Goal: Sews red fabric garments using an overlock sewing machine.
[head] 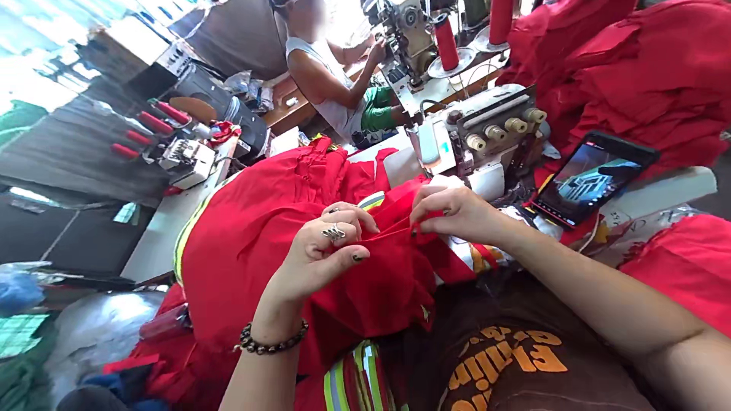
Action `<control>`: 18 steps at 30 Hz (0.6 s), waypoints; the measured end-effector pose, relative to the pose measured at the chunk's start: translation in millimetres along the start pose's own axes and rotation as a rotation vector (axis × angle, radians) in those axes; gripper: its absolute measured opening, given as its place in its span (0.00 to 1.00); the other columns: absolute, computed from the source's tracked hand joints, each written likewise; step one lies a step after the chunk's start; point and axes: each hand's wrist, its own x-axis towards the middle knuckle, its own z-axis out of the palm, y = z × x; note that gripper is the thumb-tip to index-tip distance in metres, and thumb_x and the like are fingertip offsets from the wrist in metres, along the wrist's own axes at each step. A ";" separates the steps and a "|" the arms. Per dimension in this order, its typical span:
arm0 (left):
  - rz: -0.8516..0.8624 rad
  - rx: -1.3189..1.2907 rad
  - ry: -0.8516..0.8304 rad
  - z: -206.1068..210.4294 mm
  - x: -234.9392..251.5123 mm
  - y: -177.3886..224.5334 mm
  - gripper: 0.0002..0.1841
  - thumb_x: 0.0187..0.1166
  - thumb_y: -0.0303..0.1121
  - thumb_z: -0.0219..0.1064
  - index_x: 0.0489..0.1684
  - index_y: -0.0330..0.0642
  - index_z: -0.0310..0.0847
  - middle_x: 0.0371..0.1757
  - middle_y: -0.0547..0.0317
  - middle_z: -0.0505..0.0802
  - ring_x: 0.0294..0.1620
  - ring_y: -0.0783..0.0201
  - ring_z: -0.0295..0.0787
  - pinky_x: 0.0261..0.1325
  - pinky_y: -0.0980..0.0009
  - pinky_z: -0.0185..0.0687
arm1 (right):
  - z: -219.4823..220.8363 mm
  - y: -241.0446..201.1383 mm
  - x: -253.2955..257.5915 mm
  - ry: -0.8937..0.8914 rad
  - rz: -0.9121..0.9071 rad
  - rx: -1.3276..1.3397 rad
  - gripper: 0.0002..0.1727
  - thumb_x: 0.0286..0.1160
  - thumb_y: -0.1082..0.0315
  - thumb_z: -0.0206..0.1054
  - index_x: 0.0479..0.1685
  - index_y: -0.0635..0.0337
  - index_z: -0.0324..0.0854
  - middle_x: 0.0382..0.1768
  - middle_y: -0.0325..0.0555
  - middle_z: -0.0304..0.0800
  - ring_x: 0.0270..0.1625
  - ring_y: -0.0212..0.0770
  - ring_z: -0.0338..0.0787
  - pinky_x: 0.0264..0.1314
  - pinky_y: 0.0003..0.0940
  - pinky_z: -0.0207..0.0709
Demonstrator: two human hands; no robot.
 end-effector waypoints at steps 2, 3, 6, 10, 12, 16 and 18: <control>0.025 -0.041 -0.031 1.4 3.3 2.4 0.23 0.83 0.54 0.65 0.18 0.53 0.74 0.32 0.71 0.85 0.52 0.71 0.84 0.64 0.68 0.76 | 2.5 -9.6 8.4 0.020 -0.047 0.021 0.05 0.66 0.68 0.74 0.35 0.49 0.95 0.41 0.32 0.92 0.52 0.35 0.84 0.63 0.45 0.71; 0.038 -0.046 -0.050 1.8 5.5 5.0 0.23 0.84 0.54 0.64 0.18 0.53 0.74 0.30 0.72 0.84 0.49 0.72 0.83 0.62 0.69 0.75 | 3.4 -8.9 11.2 0.042 -0.058 0.000 0.04 0.65 0.68 0.75 0.36 0.50 0.94 0.42 0.33 0.91 0.52 0.35 0.85 0.62 0.44 0.74; 0.056 -0.026 -0.116 2.5 14.6 14.1 0.23 0.84 0.56 0.63 0.19 0.52 0.73 0.27 0.72 0.81 0.44 0.75 0.79 0.60 0.69 0.70 | 3.5 -3.8 11.8 0.030 -0.033 0.009 0.06 0.70 0.69 0.75 0.44 0.54 0.91 0.45 0.38 0.90 0.45 0.31 0.88 0.47 0.30 0.86; 0.112 0.038 -0.227 -5.1 42.0 18.3 0.29 0.86 0.61 0.55 0.14 0.54 0.69 0.21 0.72 0.77 0.38 0.75 0.79 0.61 0.66 0.72 | -3.6 -10.4 -13.7 -0.076 -0.018 0.091 0.11 0.80 0.71 0.63 0.45 0.60 0.93 0.46 0.40 0.92 0.48 0.27 0.89 0.52 0.25 0.84; 0.097 0.073 -0.315 -18.0 57.3 5.3 0.31 0.88 0.64 0.46 0.16 0.55 0.72 0.24 0.73 0.79 0.42 0.76 0.80 0.65 0.67 0.71 | -8.8 -12.4 -45.4 -0.008 0.019 0.170 0.12 0.80 0.72 0.61 0.42 0.64 0.92 0.44 0.41 0.93 0.50 0.26 0.89 0.55 0.22 0.84; -0.011 0.105 -0.430 -28.6 76.6 -47.7 0.35 0.89 0.65 0.38 0.19 0.54 0.80 0.27 0.73 0.86 0.48 0.76 0.84 0.78 0.64 0.64 | -2.2 -5.6 -121.5 0.096 0.157 0.244 0.10 0.85 0.72 0.60 0.44 0.62 0.89 0.49 0.43 0.93 0.59 0.29 0.89 0.67 0.25 0.82; -0.056 0.103 -0.455 -25.8 81.8 -70.5 0.34 0.90 0.63 0.38 0.21 0.54 0.80 0.27 0.73 0.85 0.46 0.77 0.84 0.77 0.64 0.64 | 5.0 1.1 -140.0 0.120 0.207 0.314 0.10 0.88 0.68 0.60 0.47 0.59 0.88 0.53 0.41 0.91 0.62 0.29 0.87 0.68 0.25 0.82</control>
